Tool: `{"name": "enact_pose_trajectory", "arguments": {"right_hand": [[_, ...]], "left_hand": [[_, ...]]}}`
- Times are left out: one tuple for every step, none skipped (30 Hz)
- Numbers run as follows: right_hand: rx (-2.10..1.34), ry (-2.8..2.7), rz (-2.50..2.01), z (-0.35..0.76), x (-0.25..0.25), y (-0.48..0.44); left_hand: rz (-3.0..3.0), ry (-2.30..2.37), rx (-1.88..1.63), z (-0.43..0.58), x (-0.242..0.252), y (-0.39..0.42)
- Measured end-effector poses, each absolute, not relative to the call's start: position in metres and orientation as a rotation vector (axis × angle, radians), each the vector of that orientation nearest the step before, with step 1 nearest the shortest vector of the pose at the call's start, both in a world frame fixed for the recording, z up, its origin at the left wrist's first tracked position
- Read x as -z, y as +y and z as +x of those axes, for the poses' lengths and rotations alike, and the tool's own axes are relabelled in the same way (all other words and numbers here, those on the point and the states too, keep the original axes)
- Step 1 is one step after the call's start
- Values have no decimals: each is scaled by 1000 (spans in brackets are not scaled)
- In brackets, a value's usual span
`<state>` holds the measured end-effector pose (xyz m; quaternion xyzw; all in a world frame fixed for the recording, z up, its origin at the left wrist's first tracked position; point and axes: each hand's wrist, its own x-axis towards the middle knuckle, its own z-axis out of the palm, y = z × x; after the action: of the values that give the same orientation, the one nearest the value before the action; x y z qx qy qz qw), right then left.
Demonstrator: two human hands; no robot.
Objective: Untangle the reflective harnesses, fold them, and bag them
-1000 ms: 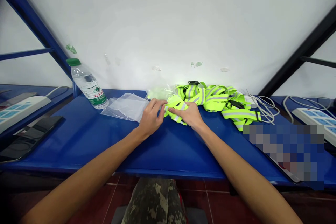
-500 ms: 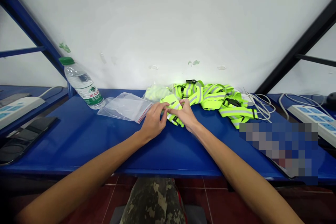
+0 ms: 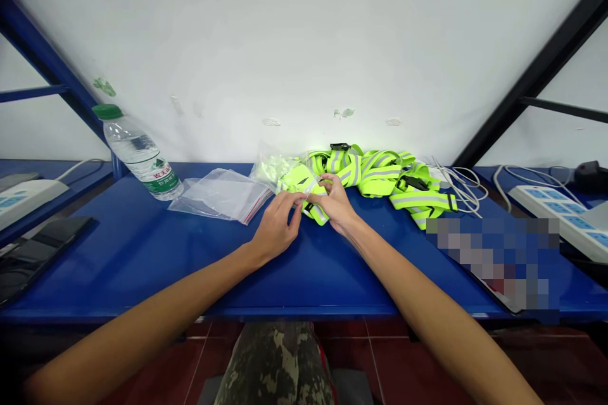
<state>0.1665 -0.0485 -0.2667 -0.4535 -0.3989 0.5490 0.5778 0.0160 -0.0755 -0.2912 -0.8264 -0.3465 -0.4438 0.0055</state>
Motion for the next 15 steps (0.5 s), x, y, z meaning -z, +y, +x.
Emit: {"name": "enact_pose_trajectory", "arguments": {"right_hand": [[-1292, -941, -1044, 166, 267, -49], [-1292, -958, -1023, 165, 268, -50], [-1280, -981, -1002, 164, 270, -50], [-1260, -1007, -987, 162, 271, -51], [-1236, -1032, -976, 161, 273, -52], [-1213, -1052, -970, 160, 275, -52], [-1196, -1066, -970, 158, 277, -53], [-1187, -1076, -974, 157, 279, -53], [-1184, -1083, -980, 155, 279, -54], [-1184, -1091, -989, 154, 280, -55], [-1185, -1097, -1000, 153, 280, -55], [-1186, -1102, -1011, 152, 279, -56], [-1189, -1106, -1016, 151, 278, -56], [-1192, -1110, -1015, 151, 277, -57], [-1196, -1116, -1007, 152, 275, -57]], "left_hand": [[-2582, -1091, 1373, 17, 290, -77], [-2581, -1093, 1355, 17, 289, -79], [-2583, -1099, 1339, 17, 289, -80], [-2586, -1104, 1329, 17, 288, -81], [-2583, -1115, 1328, 18, 288, -81], [-2570, -1132, 1332, 18, 288, -81], [-2547, -1160, 1340, 18, 288, -80], [-2521, -1195, 1342, 18, 289, -79], [-2498, -1238, 1330, 19, 289, -79], [-2484, -1286, 1305, 19, 289, -78], [-2475, -1338, 1275, 20, 289, -78], [-2468, -1388, 1247, 21, 288, -78], [-2461, -1430, 1227, 21, 288, -78], [-2459, -1454, 1216, 22, 287, -78], [-2462, -1459, 1218, 21, 286, -78]]}}
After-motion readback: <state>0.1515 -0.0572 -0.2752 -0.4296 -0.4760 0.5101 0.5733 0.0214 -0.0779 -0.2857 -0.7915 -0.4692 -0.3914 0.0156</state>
